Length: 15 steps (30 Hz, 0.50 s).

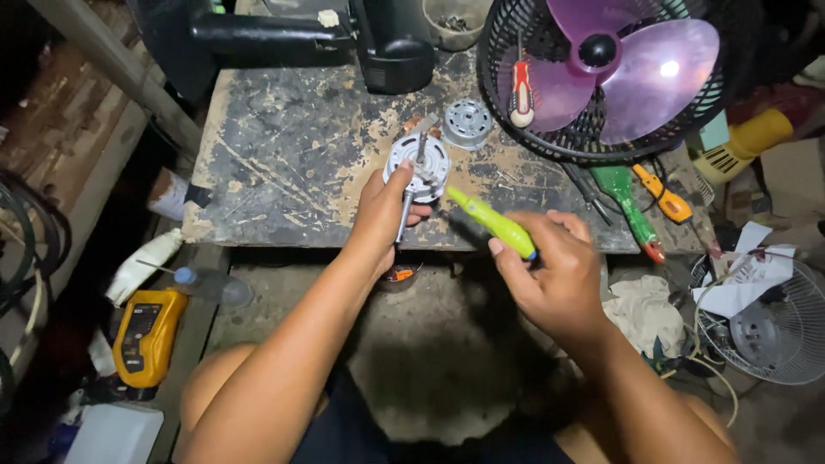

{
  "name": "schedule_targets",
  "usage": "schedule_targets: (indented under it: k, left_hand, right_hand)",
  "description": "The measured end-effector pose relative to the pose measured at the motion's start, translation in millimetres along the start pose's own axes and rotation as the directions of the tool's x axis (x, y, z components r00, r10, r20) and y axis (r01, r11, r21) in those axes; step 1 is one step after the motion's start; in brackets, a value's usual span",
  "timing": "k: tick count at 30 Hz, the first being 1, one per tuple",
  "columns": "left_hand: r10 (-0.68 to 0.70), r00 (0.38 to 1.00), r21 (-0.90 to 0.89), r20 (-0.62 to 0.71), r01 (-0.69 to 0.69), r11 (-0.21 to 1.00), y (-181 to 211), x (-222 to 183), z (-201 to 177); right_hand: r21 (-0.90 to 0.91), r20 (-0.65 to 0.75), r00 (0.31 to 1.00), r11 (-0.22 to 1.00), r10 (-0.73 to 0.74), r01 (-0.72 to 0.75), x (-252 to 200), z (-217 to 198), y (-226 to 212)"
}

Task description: Cleaning and inspecting the internal components of a disassembled electric motor using hand tools.

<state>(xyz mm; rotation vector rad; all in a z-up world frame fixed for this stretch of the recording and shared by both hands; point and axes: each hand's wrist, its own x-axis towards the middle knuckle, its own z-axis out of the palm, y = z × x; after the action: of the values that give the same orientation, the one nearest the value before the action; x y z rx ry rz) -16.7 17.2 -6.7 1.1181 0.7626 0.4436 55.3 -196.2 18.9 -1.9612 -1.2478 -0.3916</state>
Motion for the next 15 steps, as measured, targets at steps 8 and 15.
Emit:
schedule_targets:
  k: [8,15]
  left_hand:
    - [0.004,1.000,-0.055,0.011,-0.003,0.998,4.5,0.3,-6.8]
    - [0.004,1.000,-0.041,0.031,-0.003,0.999,-1.5,5.5,-8.3]
  right_hand:
    - [0.027,0.044,0.995,0.996,0.085,-0.087,4.5,-4.0,12.1]
    - [-0.074,0.153,0.983,0.993,0.102,-0.092,18.2,-14.1,29.1]
